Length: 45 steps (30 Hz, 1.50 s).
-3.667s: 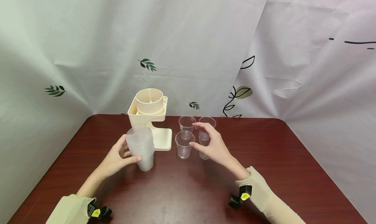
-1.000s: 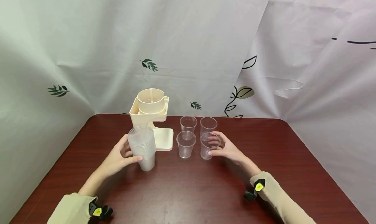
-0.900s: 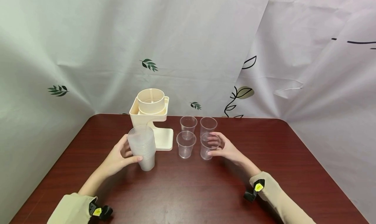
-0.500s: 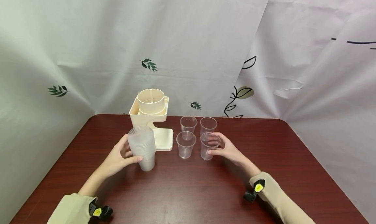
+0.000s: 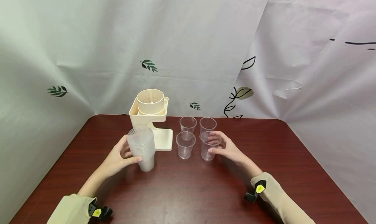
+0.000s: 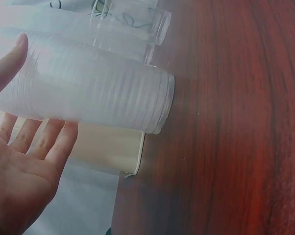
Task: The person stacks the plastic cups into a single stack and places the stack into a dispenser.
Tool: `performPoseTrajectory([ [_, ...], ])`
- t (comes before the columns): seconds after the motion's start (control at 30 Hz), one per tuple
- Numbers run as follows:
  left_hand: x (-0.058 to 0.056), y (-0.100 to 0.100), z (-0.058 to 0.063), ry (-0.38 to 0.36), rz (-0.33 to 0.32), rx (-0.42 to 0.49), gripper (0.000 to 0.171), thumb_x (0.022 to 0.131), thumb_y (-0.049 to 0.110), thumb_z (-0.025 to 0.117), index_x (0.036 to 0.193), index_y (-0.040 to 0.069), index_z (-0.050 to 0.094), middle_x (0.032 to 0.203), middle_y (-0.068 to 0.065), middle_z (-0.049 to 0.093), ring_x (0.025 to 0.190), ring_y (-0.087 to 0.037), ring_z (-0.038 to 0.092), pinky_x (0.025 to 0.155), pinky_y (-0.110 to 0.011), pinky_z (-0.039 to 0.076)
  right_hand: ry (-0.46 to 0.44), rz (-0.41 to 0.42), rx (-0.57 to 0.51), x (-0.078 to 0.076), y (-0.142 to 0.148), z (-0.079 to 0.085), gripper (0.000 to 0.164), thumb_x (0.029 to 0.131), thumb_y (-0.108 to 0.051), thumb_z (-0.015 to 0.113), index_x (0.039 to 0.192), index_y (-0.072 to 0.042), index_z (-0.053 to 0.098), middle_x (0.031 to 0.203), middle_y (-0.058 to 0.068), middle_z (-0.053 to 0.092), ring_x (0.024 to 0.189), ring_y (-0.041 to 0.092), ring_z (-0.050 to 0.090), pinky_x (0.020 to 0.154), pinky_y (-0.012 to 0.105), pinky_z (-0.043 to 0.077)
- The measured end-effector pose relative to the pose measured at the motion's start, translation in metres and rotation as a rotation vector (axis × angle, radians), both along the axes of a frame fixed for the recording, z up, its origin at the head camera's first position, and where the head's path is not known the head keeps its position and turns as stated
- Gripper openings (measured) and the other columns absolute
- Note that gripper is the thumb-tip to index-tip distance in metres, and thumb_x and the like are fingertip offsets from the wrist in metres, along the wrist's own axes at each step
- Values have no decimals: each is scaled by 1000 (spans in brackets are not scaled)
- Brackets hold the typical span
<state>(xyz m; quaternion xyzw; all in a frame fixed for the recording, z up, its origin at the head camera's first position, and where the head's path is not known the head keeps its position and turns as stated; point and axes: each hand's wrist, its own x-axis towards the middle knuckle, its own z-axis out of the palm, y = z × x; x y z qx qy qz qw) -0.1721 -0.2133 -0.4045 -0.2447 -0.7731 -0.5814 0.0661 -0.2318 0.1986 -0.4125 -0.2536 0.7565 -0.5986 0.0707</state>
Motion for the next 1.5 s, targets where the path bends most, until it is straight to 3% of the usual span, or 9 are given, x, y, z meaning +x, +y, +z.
performPoseTrajectory([
  [0.23, 0, 0, 0, 1, -7, -1, 70, 78, -8, 72, 137, 3, 35, 121, 16, 54, 108, 3, 58, 85, -18, 53, 162, -41, 60, 7, -4, 9, 64, 78, 0, 76, 132, -2, 43, 127, 27, 50, 109, 42, 57, 87, 25, 52],
  [0.57, 0, 0, 0, 4, -5, -1, 70, 78, -8, 72, 136, 3, 35, 121, 17, 54, 108, 3, 58, 84, -17, 53, 295, -125, 137, 14, -9, 23, 65, 78, -8, 79, 134, -10, 45, 118, 5, 59, 102, 32, 58, 83, 25, 50],
  [0.83, 0, 0, -1, 2, -7, 6, 70, 78, -8, 73, 136, 3, 35, 121, 16, 55, 107, 3, 58, 84, -18, 53, 340, -198, 56, 14, -10, 32, 64, 78, -2, 76, 134, -8, 46, 118, 16, 57, 104, 31, 56, 85, 23, 48],
  [1.13, 1, 1, -1, -3, -5, 9, 69, 78, -8, 72, 135, 3, 36, 120, 17, 55, 107, 3, 58, 84, -18, 53, 359, -195, 7, 19, -21, 40, 63, 79, 0, 75, 134, -8, 46, 120, 20, 56, 106, 25, 57, 89, 24, 47],
  [1.3, 1, 1, 0, -5, -1, 6, 70, 78, -7, 72, 136, 2, 35, 121, 18, 54, 107, 4, 58, 84, -18, 53, 356, -191, -15, 22, -29, 47, 64, 78, 1, 76, 134, -10, 46, 120, 23, 54, 109, 29, 56, 93, 22, 45],
  [1.5, 1, 1, 1, -16, -2, 5, 69, 78, -7, 72, 136, 2, 34, 120, 18, 54, 107, 3, 58, 84, -18, 53, 373, -174, -45, 19, -38, 59, 66, 77, 4, 75, 134, -8, 45, 119, 19, 53, 111, 13, 55, 99, 21, 42],
])
